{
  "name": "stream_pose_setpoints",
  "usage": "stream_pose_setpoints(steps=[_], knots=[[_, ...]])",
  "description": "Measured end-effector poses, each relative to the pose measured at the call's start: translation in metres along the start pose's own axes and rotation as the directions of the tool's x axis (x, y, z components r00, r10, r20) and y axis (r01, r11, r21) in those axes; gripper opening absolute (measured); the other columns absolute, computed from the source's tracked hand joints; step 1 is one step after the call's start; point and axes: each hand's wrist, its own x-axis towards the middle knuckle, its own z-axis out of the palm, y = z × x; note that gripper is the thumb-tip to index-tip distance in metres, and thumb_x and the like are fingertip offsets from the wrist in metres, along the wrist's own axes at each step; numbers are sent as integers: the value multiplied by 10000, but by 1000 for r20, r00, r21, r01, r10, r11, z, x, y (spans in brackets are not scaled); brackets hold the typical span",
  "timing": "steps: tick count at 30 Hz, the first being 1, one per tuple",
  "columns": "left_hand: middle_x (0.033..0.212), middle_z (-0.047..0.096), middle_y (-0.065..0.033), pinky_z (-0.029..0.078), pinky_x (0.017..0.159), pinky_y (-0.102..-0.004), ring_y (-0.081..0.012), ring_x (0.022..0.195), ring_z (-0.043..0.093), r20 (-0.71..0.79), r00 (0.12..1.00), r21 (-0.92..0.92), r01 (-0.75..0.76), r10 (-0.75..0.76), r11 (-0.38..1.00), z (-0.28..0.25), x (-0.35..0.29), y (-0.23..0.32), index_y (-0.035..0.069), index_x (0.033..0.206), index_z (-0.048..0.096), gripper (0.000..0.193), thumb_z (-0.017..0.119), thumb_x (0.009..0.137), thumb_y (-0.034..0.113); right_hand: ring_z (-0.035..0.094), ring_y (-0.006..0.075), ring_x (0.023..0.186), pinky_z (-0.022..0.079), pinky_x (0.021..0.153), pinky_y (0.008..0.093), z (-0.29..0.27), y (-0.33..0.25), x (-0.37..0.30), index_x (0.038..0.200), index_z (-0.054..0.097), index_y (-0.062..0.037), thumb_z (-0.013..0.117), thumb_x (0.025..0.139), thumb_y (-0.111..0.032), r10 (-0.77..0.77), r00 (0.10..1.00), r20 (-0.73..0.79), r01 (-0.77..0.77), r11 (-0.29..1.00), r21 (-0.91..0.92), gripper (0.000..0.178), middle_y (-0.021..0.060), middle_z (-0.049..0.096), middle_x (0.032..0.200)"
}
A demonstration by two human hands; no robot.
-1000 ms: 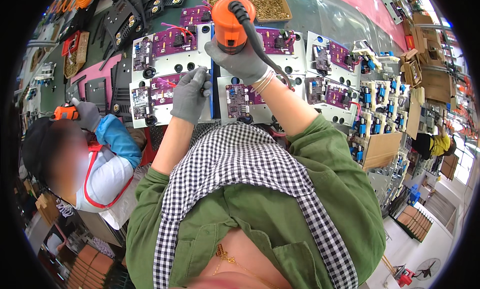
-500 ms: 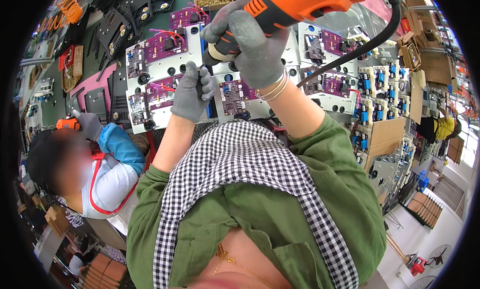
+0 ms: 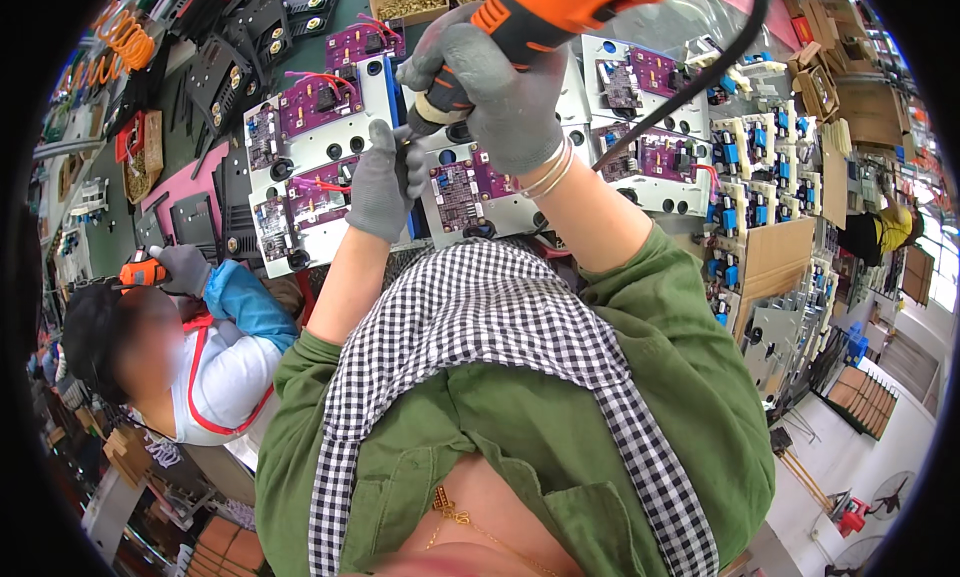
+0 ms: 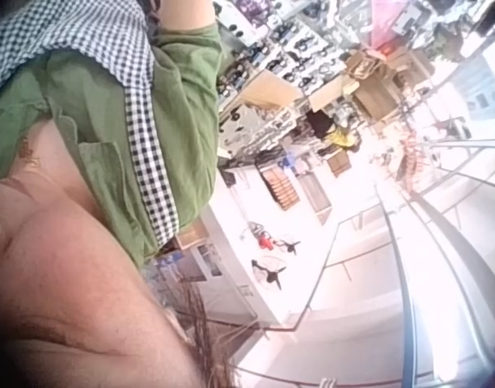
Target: Assembling circuit boards into housings using an electric screwdriver and moving them to a storage bin.
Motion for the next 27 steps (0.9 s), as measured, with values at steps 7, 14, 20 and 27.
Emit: stream_pose_setpoints(steps=[7, 14, 20, 27], knots=[[945, 607, -145, 532, 620, -277, -159, 748, 615, -118, 985, 152, 140, -123, 978, -1, -1, 1, -19, 1148, 532, 242, 396, 951, 14, 581, 84, 594, 486, 523, 217, -29, 27, -14, 1247, 417, -4, 647, 767, 48, 137, 966, -222, -203, 927, -315, 534, 37, 617, 745], [934, 637, -140, 489, 478, -226, -130, 663, 615, -151, 985, 227, 121, -88, 966, 3, -2, 3, -20, 1134, 528, 204, 467, 953, 52, 580, 76, 605, 493, 545, 222, -41, 37, -18, 1184, 462, -2, 684, 757, 23, 84, 985, -150, -137, 910, -392, 482, 18, 613, 746], [843, 649, -94, 444, 435, -205, -110, 589, 595, -113, 990, 313, 116, -84, 943, -13, 0, 4, 5, 1003, 592, 131, 598, 907, 93, 594, 73, 640, 505, 588, 223, -36, 36, -22, 1085, 490, -10, 700, 738, 34, 54, 989, -139, -110, 895, -432, 408, 4, 614, 747], [754, 589, -64, 379, 428, -208, -96, 546, 492, -176, 983, 138, 68, -43, 988, 9, -4, 4, 17, 931, 574, 139, 585, 927, 155, 599, 76, 649, 509, 595, 229, -40, 43, -23, 1017, 521, -12, 697, 737, 29, 52, 988, -148, -115, 879, -462, 333, 2, 611, 734]])
